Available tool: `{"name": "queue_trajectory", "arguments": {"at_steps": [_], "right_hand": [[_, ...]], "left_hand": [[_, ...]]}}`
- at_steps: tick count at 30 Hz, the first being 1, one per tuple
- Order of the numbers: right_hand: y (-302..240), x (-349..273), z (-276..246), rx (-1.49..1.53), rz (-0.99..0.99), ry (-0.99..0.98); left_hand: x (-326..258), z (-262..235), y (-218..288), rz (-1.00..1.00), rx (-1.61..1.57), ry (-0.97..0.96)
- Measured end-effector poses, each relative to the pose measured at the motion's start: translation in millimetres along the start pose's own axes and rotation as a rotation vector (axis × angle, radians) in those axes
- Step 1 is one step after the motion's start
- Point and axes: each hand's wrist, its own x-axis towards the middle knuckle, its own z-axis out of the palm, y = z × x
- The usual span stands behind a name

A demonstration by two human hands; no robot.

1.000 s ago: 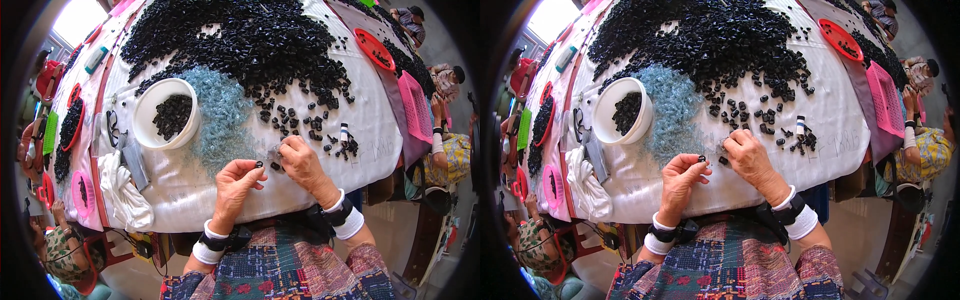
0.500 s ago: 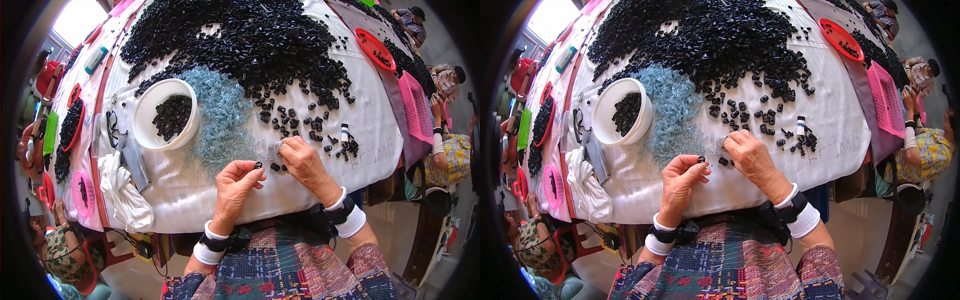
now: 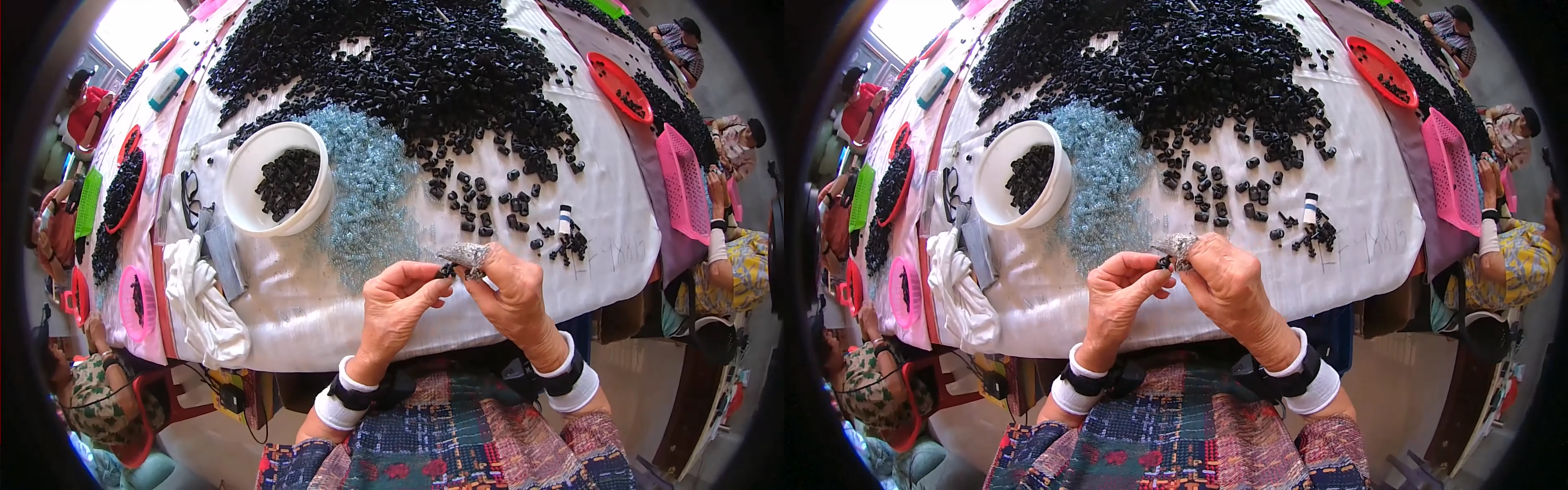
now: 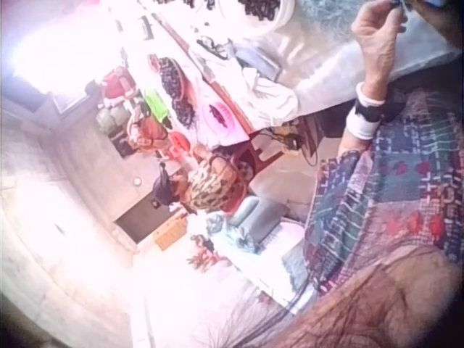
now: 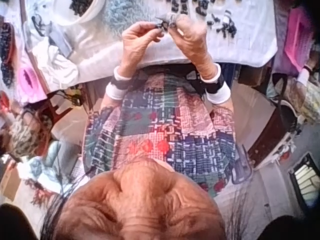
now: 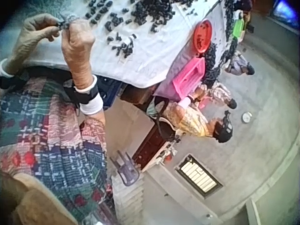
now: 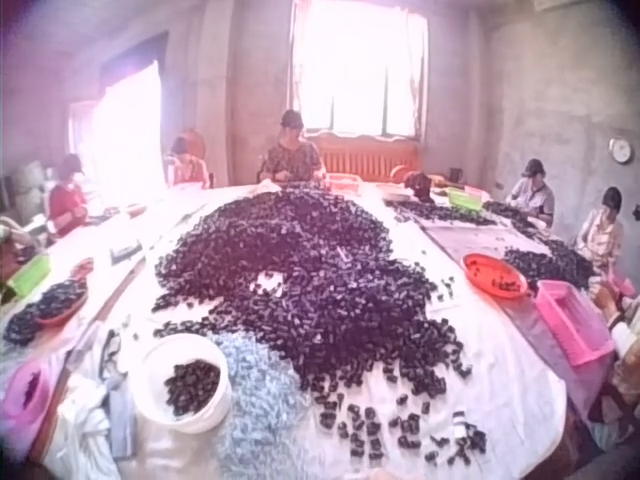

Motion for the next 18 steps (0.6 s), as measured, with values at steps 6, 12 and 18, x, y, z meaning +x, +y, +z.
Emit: {"name": "queue_trajectory", "arguments": {"at_steps": [6, 12, 18], "right_hand": [[1.9, -4.2, 0.0, -0.025, -0.032, -0.021], [-0.3, -4.1, -1.5, -0.070, -0.043, -0.068], [-2.6, -3.0, -4.3, -0.107, -0.075, -0.133]], "left_hand": [[-2.6, 1.7, -5.3, 0.046, 0.050, 0.024], [-3.1, 4.6, -7.7, 0.053, 0.101, 0.045], [-3.5, 4.2, -9.6, 0.032, 0.126, 0.043]]}}
